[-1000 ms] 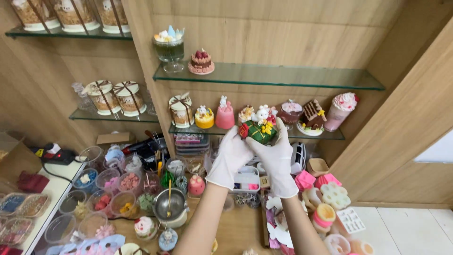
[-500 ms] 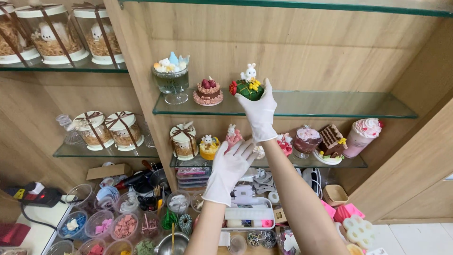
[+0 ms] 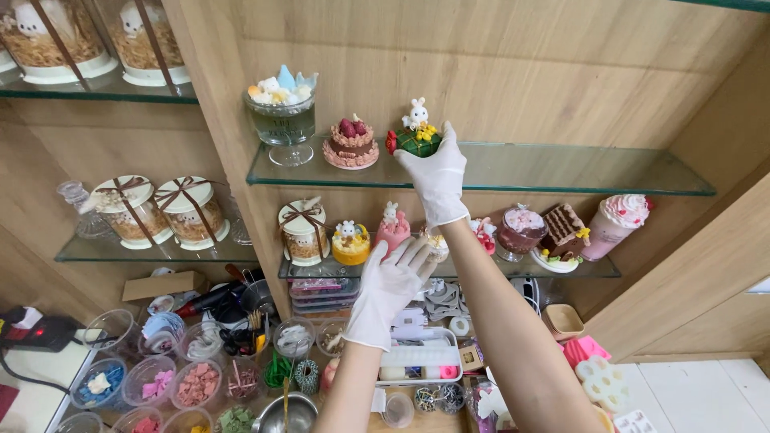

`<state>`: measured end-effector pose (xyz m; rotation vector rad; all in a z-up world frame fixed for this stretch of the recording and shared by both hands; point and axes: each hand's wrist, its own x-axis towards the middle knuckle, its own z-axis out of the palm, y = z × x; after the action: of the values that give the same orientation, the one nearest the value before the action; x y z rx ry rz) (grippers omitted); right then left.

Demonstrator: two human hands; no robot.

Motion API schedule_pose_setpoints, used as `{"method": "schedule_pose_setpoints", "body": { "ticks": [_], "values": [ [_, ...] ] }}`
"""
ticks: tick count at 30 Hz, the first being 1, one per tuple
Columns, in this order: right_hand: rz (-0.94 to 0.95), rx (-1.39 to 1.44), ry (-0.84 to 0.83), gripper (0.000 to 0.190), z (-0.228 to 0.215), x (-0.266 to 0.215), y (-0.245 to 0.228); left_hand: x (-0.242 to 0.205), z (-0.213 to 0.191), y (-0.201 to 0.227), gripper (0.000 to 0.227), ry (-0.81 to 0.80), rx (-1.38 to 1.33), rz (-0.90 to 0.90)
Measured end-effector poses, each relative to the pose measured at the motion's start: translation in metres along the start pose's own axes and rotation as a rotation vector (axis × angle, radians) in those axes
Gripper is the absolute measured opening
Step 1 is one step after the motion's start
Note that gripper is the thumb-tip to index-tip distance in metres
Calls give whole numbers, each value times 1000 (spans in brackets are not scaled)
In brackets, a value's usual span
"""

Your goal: The person wearing gloves places packaged jar candles and various decorative dessert-shaped candles onto the glass shelves of a wooden display cabinet by hand, then handles and rearranges small candle figurines on the table.

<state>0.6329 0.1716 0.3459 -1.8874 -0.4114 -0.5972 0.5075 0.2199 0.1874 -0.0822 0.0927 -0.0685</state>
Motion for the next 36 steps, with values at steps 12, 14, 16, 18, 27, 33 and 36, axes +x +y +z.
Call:
{"method": "schedule_pose_setpoints", "body": {
  "ticks": [12,14,16,18,27,33,36],
  "values": [
    [27,-57,-47,111,1,1,4,-17,10,-9,61,-13,68,-13],
    [14,-82,-46,113,2,2,5,-20,12,-9,61,-9,87,-12],
    [-6,-100,-44,114,2,3,6,-21,14,-9,61,-12,80,-6],
    [-26,-113,-40,113,3,2,8,-22,15,-10,61,-7,73,-2],
    [7,-98,-65,114,0,-3,8,-30,18,-17,61,-51,63,-26],
    [-208,-28,96,118,-21,-24,7,-47,15,-26,62,-91,46,-42],
    [-214,232,150,84,-60,-69,10,-59,10,-39,59,37,-19,-17]
  ]
}}
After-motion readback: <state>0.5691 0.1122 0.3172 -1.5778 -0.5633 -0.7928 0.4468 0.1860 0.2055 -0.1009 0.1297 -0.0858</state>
